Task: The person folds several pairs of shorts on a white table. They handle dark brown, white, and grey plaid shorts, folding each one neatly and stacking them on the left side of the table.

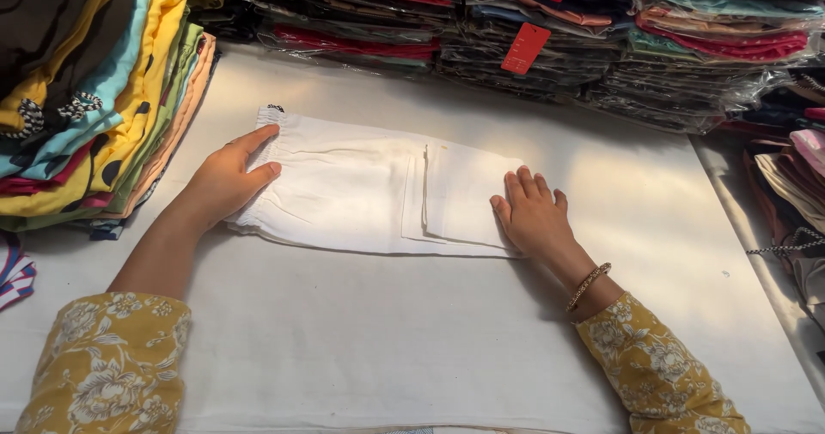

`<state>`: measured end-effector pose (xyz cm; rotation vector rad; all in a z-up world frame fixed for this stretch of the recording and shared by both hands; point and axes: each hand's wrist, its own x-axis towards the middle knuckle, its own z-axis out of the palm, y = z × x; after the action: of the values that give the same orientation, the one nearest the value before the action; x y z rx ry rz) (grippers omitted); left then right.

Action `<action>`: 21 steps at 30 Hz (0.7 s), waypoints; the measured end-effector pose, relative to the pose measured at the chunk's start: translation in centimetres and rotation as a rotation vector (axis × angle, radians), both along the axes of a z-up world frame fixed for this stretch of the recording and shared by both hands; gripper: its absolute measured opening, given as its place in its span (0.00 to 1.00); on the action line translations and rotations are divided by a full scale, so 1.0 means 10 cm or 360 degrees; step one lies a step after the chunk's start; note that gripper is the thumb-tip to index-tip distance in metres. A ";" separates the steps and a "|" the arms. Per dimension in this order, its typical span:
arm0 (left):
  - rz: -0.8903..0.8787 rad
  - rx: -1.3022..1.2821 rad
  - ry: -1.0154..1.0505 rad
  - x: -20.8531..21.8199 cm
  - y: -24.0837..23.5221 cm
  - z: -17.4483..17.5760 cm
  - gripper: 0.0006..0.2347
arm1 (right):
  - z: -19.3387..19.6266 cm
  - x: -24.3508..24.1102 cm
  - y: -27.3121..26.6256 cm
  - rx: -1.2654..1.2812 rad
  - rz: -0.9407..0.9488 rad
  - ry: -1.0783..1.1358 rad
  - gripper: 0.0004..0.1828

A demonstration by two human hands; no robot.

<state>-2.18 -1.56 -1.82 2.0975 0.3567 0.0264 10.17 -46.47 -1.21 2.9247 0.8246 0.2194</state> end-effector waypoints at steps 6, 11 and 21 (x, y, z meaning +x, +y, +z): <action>-0.0049 -0.0046 -0.0085 0.04 0.04 -0.11 0.27 | 0.26 0.13 -0.18 0.0454 -0.0624 0.0342 0.28; -0.0011 -0.0234 -0.0128 0.03 0.00 -0.07 0.27 | 0.27 0.13 -0.07 0.0736 -0.0728 0.0681 0.27; -0.0195 -0.0623 -0.0174 -0.04 -0.49 0.18 0.31 | 0.40 0.38 -1.18 0.1580 -0.0771 0.0923 0.17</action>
<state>-2.60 -6.43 -0.06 1.7183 0.1514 -0.0013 13.94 -58.28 2.82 4.0864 -0.0866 -0.4035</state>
